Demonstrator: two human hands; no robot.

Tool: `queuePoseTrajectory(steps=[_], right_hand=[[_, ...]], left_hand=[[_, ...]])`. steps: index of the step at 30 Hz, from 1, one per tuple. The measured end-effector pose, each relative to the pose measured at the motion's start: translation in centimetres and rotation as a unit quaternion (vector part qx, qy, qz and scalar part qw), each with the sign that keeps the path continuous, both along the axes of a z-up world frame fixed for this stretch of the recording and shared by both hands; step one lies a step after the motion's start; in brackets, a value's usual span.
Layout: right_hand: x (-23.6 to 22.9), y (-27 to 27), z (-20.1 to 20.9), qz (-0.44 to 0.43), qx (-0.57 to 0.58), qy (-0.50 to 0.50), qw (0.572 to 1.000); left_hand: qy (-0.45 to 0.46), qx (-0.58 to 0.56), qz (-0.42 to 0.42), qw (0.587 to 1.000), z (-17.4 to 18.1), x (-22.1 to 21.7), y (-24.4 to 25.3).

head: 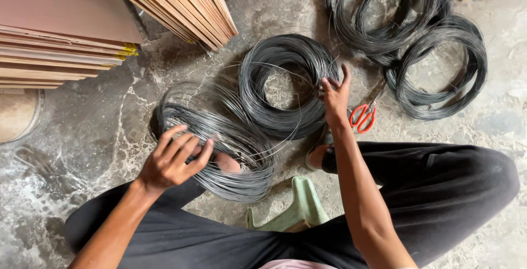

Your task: The person sits on a stool and coils a length of metal wire by hand into a circular bundle. They then lift the coil and hang it on a hook attached to a stack of wooden planks before returning to coil more wire.

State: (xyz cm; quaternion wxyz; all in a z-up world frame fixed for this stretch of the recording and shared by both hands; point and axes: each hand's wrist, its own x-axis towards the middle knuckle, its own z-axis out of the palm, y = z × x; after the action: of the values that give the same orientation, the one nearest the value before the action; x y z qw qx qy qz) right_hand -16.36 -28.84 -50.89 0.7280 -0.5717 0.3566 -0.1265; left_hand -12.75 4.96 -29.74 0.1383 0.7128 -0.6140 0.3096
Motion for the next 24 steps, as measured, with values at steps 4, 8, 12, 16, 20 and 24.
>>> queuePoseTrajectory(steps=[4,8,12,16,20,24], right_hand=[[-0.1,-0.9,-6.0,-0.022,0.103,0.078,0.991],[0.0,-2.1,-12.7,-0.07,0.084,0.148,0.983],[0.5,-1.4,-13.3,-0.061,-0.049,0.206,0.975],[0.8,-2.3,-17.5,0.051,-0.179,0.309,0.933],[0.6,-2.1,-17.4,0.104,-0.298,0.263,0.912],[1.3,1.2,-6.2,0.078,-0.249,0.103,0.96]], left_hand=[[-0.018,-0.002,0.012,1.0,1.0,0.5,0.5],[-0.031,-0.028,0.011,0.999,2.0,0.9,0.3],[-0.033,-0.021,0.007,0.999,2.0,0.9,0.6],[-0.027,-0.024,0.016,0.999,1.2,0.8,1.3],[-0.018,-0.021,0.024,0.999,1.3,1.0,1.1],[-0.005,-0.016,0.036,0.999,1.2,0.9,0.9]])
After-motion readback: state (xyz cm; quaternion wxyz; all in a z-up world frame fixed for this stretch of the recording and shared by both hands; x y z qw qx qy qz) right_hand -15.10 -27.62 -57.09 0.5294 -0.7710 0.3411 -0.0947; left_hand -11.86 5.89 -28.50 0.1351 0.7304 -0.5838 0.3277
